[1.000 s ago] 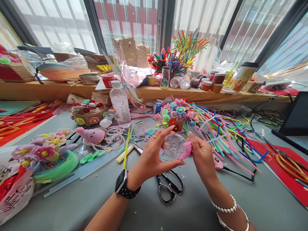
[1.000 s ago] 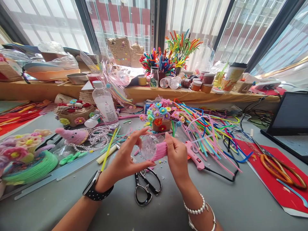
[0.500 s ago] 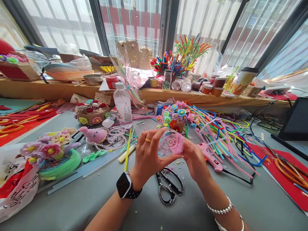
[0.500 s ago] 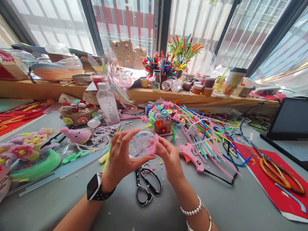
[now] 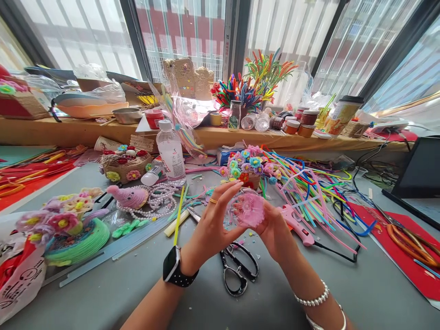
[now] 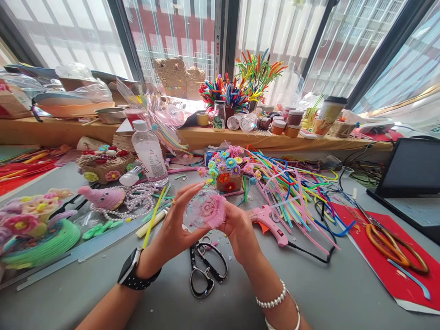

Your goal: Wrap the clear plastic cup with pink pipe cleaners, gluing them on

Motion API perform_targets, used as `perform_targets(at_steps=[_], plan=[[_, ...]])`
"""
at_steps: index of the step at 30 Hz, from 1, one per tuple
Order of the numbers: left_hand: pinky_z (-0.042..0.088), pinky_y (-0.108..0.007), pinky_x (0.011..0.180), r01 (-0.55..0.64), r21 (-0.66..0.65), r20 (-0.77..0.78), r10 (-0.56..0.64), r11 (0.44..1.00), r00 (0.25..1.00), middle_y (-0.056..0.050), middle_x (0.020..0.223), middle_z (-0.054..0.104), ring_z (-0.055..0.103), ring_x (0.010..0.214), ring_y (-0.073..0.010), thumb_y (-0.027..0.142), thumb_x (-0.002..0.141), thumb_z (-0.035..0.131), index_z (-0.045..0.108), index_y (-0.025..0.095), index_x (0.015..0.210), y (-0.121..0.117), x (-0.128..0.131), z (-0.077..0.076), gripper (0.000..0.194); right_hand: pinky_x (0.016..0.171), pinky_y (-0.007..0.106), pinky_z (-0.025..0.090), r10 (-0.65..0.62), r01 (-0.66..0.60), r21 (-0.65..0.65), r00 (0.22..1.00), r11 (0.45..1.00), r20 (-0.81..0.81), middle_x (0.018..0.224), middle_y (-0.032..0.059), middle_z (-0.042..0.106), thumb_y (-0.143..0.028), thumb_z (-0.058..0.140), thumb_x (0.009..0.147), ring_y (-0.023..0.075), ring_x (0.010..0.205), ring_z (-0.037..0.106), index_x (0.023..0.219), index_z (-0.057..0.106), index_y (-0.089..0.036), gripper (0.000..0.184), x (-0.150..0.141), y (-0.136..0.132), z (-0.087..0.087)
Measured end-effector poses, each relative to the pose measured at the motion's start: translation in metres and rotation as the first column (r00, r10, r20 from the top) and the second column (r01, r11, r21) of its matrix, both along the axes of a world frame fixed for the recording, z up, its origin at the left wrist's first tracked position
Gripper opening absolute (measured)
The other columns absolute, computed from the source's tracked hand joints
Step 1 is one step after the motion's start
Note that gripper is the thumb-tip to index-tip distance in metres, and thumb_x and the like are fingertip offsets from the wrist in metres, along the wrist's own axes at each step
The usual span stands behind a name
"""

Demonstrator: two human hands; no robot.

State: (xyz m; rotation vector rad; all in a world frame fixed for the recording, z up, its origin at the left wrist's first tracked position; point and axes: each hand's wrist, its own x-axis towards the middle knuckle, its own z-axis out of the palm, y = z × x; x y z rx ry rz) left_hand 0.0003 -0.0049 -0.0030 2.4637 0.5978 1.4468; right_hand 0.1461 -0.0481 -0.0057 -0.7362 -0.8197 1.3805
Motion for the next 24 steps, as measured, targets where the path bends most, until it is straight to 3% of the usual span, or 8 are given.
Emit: perform_targets(at_steps=[6,15,24], plan=[[0.041,-0.042,0.099,0.013,0.024,0.036,-0.014,1.000,0.999,-0.012,0.126,0.044,0.041,0.120,-0.0233,0.011,0.069,0.065,0.028,0.023,0.133,-0.0021,-0.0002,0.0021,0.075,0.079,0.039,0.052,0.077,-0.078,0.040,0.997,0.996,0.029,0.100,0.0081,0.070,-0.046,0.060,0.074,0.0242,0.091,0.065,0.099,0.069,-0.021,0.036,0.0008,-0.0012,-0.0008],[0.040,-0.042,0.099,0.005,0.017,0.033,-0.005,1.000,0.999,-0.013,0.128,0.043,0.042,0.120,-0.0241,0.012,0.069,0.065,0.028,0.023,0.133,-0.0028,-0.0005,0.0011,0.075,0.074,0.032,0.053,0.069,-0.070,0.073,0.997,0.995,0.017,0.097,0.0071,0.071,-0.042,0.060,0.077,0.0200,0.085,0.066,0.098,0.070,-0.021,0.031,0.0011,0.0000,-0.0040],[0.041,-0.042,0.099,0.003,0.034,0.037,-0.004,0.999,0.999,-0.013,0.127,0.046,0.042,0.120,-0.0245,0.014,0.069,0.065,0.029,0.022,0.134,-0.0013,-0.0005,-0.0011,0.074,0.074,0.033,0.053,0.063,-0.065,0.071,0.998,0.995,0.025,0.096,0.0079,0.071,-0.042,0.060,0.076,0.0207,0.085,0.066,0.097,0.070,-0.020,0.033,0.0004,-0.0010,-0.0025]])
